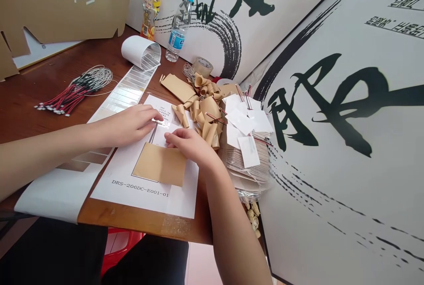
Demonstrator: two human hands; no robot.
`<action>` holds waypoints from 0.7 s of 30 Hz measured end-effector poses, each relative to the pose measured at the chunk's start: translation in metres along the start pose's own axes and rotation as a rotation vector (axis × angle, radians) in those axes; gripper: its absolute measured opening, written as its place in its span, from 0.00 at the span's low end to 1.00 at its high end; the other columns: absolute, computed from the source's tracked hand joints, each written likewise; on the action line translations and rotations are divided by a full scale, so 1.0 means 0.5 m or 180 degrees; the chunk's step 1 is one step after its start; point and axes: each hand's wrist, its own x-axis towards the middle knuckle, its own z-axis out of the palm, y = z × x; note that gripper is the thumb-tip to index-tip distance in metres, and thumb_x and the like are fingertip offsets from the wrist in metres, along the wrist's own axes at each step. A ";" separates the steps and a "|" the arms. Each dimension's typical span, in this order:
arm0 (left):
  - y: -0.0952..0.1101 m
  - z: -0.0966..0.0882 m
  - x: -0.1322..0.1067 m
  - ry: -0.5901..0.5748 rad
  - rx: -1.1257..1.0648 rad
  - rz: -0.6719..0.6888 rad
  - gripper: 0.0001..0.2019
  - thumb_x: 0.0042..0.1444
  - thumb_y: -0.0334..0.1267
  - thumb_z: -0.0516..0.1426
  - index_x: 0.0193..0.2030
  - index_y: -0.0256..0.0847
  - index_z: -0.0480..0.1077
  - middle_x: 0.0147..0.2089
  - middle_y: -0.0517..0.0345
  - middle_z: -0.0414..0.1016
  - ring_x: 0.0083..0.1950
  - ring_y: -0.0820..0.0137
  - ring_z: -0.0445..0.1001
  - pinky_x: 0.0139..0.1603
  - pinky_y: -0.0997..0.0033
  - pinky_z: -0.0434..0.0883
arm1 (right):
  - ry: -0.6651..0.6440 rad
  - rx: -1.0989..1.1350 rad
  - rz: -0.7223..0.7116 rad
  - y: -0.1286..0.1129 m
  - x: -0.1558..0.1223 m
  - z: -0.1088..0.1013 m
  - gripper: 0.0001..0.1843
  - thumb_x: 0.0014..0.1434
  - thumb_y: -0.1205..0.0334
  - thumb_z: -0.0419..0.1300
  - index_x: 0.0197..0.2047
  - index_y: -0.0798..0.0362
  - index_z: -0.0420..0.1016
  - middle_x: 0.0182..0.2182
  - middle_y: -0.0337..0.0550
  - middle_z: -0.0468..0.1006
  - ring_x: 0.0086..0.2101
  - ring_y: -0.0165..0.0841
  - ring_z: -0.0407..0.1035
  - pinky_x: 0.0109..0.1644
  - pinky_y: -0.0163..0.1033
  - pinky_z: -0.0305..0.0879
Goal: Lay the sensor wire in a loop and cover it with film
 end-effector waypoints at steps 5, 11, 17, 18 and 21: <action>0.015 -0.006 -0.004 -0.0106 0.0001 0.0243 0.18 0.66 0.38 0.48 0.53 0.38 0.76 0.55 0.47 0.79 0.58 0.59 0.76 0.61 0.61 0.69 | -0.0132 0.0373 0.0095 0.000 0.000 -0.004 0.20 0.63 0.42 0.64 0.36 0.51 0.79 0.39 0.43 0.82 0.35 0.31 0.70 0.38 0.37 0.61; 0.035 -0.007 -0.011 -0.0475 -0.0280 0.0533 0.13 0.65 0.37 0.52 0.47 0.39 0.77 0.47 0.51 0.81 0.48 0.63 0.78 0.49 0.65 0.70 | -0.0147 0.0373 0.0062 0.005 0.003 -0.011 0.19 0.64 0.43 0.64 0.36 0.52 0.80 0.40 0.46 0.83 0.34 0.31 0.71 0.34 0.34 0.64; 0.045 0.006 -0.019 -0.0886 -0.0865 0.0279 0.19 0.63 0.37 0.56 0.61 0.43 0.70 0.54 0.52 0.81 0.52 0.62 0.78 0.48 0.66 0.71 | 0.0094 0.0687 0.0248 0.000 0.002 -0.016 0.14 0.67 0.48 0.63 0.39 0.52 0.79 0.36 0.46 0.85 0.28 0.30 0.71 0.29 0.33 0.66; 0.046 0.010 -0.020 -0.0902 -0.0917 0.0277 0.22 0.62 0.38 0.57 0.63 0.43 0.68 0.55 0.51 0.80 0.54 0.61 0.77 0.49 0.65 0.71 | 0.0143 0.0745 0.0245 -0.001 0.002 -0.017 0.14 0.67 0.49 0.63 0.39 0.52 0.79 0.35 0.46 0.85 0.28 0.30 0.71 0.28 0.33 0.65; 0.043 0.021 -0.018 -0.0855 -0.1067 0.0374 0.26 0.60 0.38 0.58 0.66 0.43 0.65 0.58 0.50 0.78 0.56 0.61 0.76 0.55 0.64 0.70 | 0.0241 0.0835 0.0210 -0.002 0.003 -0.016 0.15 0.67 0.49 0.62 0.36 0.52 0.77 0.32 0.45 0.84 0.26 0.29 0.70 0.27 0.33 0.64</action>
